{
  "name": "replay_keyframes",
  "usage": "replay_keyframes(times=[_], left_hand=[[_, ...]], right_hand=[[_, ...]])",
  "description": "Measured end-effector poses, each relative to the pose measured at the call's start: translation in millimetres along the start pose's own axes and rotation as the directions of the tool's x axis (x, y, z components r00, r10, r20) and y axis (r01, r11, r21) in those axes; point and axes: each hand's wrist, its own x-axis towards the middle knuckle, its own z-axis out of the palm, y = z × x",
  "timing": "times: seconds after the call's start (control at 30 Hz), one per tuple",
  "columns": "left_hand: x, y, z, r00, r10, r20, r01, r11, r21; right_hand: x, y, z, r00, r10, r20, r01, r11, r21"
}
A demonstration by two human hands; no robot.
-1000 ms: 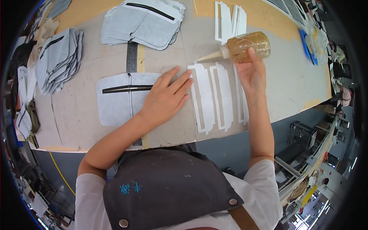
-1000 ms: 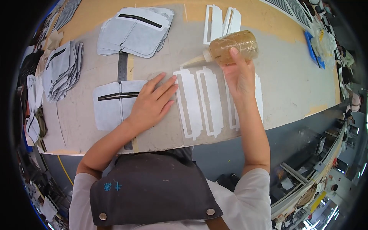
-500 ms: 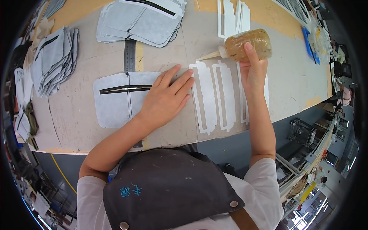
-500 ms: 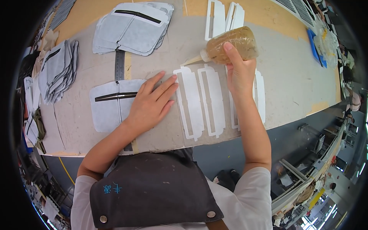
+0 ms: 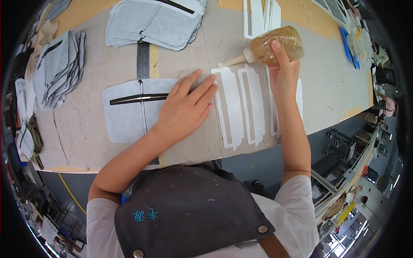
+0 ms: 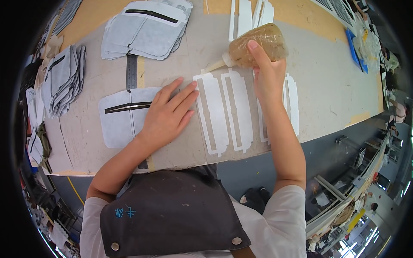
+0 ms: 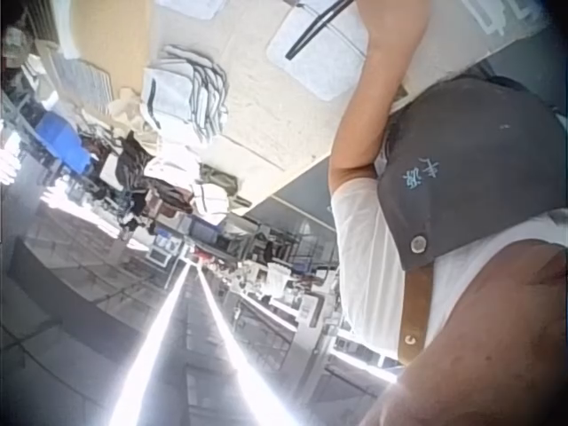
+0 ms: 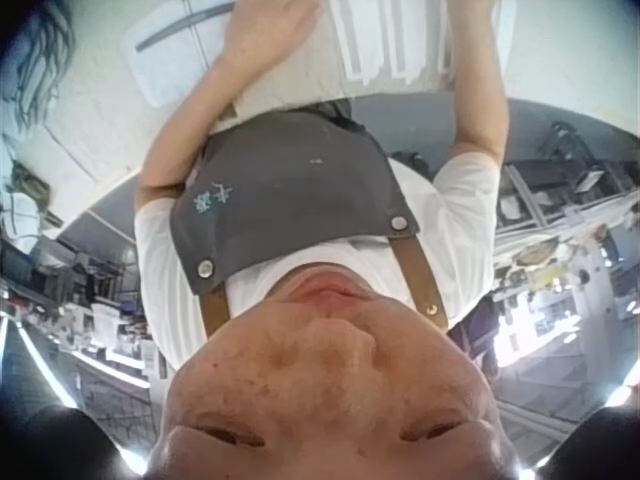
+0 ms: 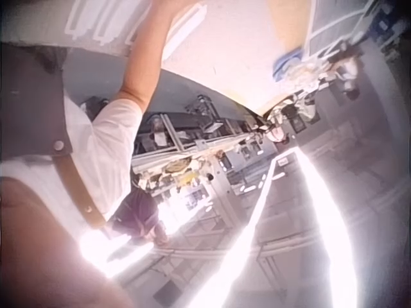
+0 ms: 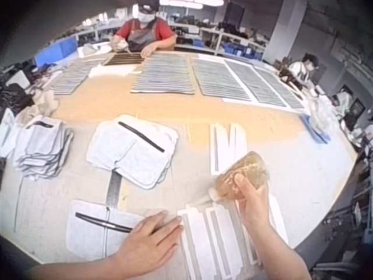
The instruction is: Applying adhesive to components and assembling leather/fabric pouch parts at a workshop bench.
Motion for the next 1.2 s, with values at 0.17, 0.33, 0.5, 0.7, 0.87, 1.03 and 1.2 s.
replay_keyframes(times=[0.17, 0.33, 0.5, 0.7, 0.87, 1.03, 1.2], left_hand=[[0.2, 0.0, -0.9, 1.0, -0.004, 0.001, 0.004, 1.0, 0.007], [0.2, -1.5, 0.9, 1.0, 0.02, -0.011, -0.02, 0.999, 0.034], [0.6, -0.5, -0.5, 1.0, -0.003, -0.022, 0.003, 1.0, 0.013], [-0.1, -3.0, 1.8, 1.0, 0.006, -0.029, -0.005, 1.0, 0.02], [0.3, -5.0, 2.3, 0.999, 0.025, -0.032, -0.024, 0.999, 0.03], [0.3, -5.3, 1.6, 0.999, 0.026, -0.026, -0.025, 0.999, 0.041], [-0.5, -5.0, 1.9, 1.0, 0.017, -0.019, -0.016, 0.999, 0.044]], right_hand=[[-14.0, -5.1, -6.5, 0.998, 0.065, -0.007, -0.065, 0.997, -0.031], [-34.5, -9.3, -15.1, 0.992, 0.122, -0.028, -0.123, 0.992, -0.033], [-57.2, -12.8, -25.2, 0.985, 0.171, -0.034, -0.173, 0.984, -0.052], [-86.6, -18.2, -34.6, 0.97, 0.241, -0.023, -0.242, 0.965, -0.099], [-108.7, -24.2, -35.2, 0.966, 0.252, -0.064, -0.255, 0.966, -0.043], [-123.3, -24.3, -53.6, 0.958, 0.287, -0.028, -0.288, 0.953, -0.089], [-94.1, -31.5, -43.3, 0.953, 0.284, 0.108, -0.304, 0.89, 0.34]])
